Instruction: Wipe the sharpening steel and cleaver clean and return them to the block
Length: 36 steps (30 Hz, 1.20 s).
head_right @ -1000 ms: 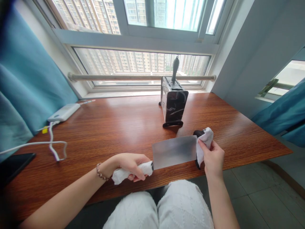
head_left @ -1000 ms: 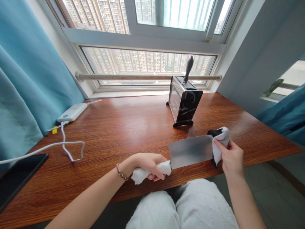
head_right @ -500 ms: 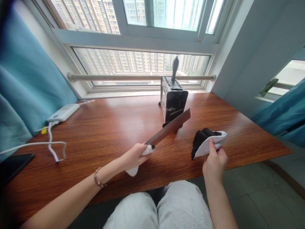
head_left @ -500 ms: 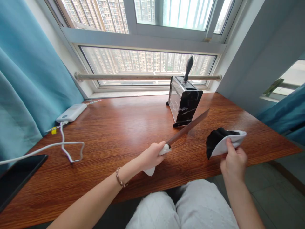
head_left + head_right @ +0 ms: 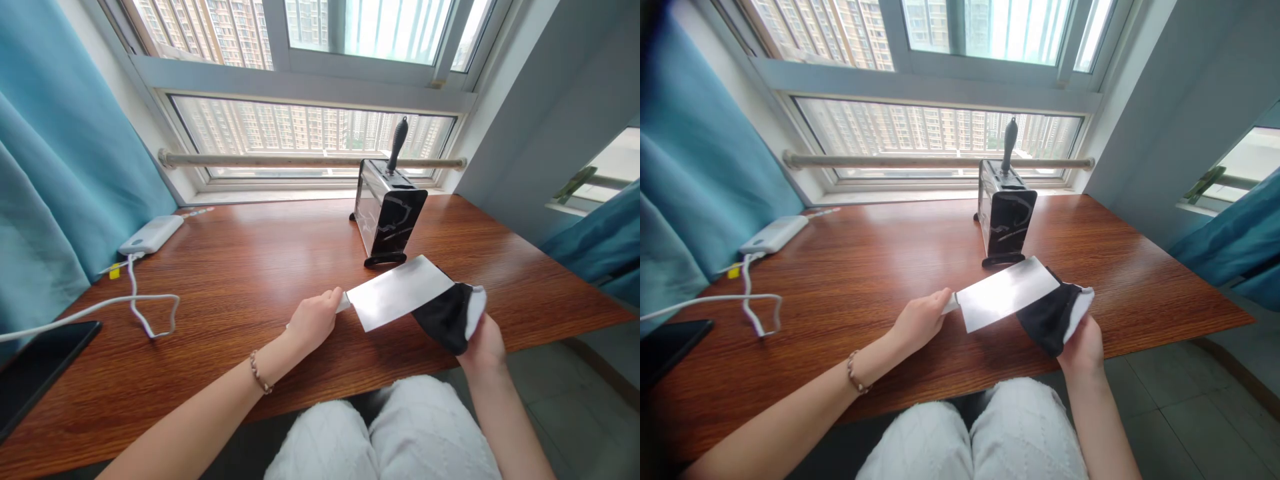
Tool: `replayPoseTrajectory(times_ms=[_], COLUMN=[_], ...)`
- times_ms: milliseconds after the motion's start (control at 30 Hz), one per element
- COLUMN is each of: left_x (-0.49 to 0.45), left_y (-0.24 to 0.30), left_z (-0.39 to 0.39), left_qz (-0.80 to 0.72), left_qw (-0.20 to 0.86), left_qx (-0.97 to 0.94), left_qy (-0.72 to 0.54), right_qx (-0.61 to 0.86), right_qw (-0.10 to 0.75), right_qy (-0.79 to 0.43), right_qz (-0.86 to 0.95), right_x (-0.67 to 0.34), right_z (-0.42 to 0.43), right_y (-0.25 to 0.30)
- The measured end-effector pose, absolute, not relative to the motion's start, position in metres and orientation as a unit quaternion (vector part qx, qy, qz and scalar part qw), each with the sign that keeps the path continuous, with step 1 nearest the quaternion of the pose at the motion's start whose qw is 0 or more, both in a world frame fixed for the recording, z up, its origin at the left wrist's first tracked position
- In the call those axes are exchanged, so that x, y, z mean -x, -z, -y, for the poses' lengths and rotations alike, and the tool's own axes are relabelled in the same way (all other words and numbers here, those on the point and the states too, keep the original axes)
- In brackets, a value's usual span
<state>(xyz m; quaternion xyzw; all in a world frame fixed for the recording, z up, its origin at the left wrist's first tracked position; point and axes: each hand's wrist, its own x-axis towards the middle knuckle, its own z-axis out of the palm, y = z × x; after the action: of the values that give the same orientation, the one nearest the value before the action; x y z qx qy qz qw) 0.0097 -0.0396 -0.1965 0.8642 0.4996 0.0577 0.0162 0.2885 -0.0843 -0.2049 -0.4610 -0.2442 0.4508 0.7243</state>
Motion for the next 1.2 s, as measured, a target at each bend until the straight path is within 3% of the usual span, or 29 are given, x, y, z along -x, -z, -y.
replayPoseTrajectory(times_ms=[200,300,367,433,567,767,1000,1200], left_x=[-0.007,-0.009,-0.010,-0.011,-0.013,-0.015,-0.015,-0.016], left_y=[0.202,0.201,0.200,0.200,0.200,0.200,0.200,0.200], left_z=[0.037,0.038,0.039,0.040,0.042,0.044,0.044,0.045], left_qz=[-0.522,-0.516,-0.511,-0.506,-0.504,-0.522,-0.513,-0.509], left_qw=[0.016,0.006,-0.001,-0.005,-0.010,-0.010,-0.027,-0.033], left_qx=[-0.851,-0.856,-0.859,-0.862,-0.863,-0.853,-0.857,-0.860], left_qy=[-0.043,-0.038,-0.038,-0.036,-0.032,-0.020,-0.025,-0.022], right_qx=[0.424,0.491,0.593,0.662,0.598,0.543,0.533,0.607], right_qw=[0.785,0.819,0.766,0.639,0.414,0.239,0.183,0.253], right_qy=[-0.433,-0.257,-0.083,0.010,-0.039,-0.052,-0.038,-0.021], right_qz=[0.130,0.147,0.234,0.391,0.685,0.804,0.825,0.753], right_x=[-0.291,-0.285,-0.280,-0.273,-0.258,-0.245,-0.234,-0.260], right_z=[0.088,0.094,0.099,0.102,0.096,0.090,0.094,0.085], right_y=[0.189,0.184,0.181,0.180,0.185,0.195,0.188,0.212])
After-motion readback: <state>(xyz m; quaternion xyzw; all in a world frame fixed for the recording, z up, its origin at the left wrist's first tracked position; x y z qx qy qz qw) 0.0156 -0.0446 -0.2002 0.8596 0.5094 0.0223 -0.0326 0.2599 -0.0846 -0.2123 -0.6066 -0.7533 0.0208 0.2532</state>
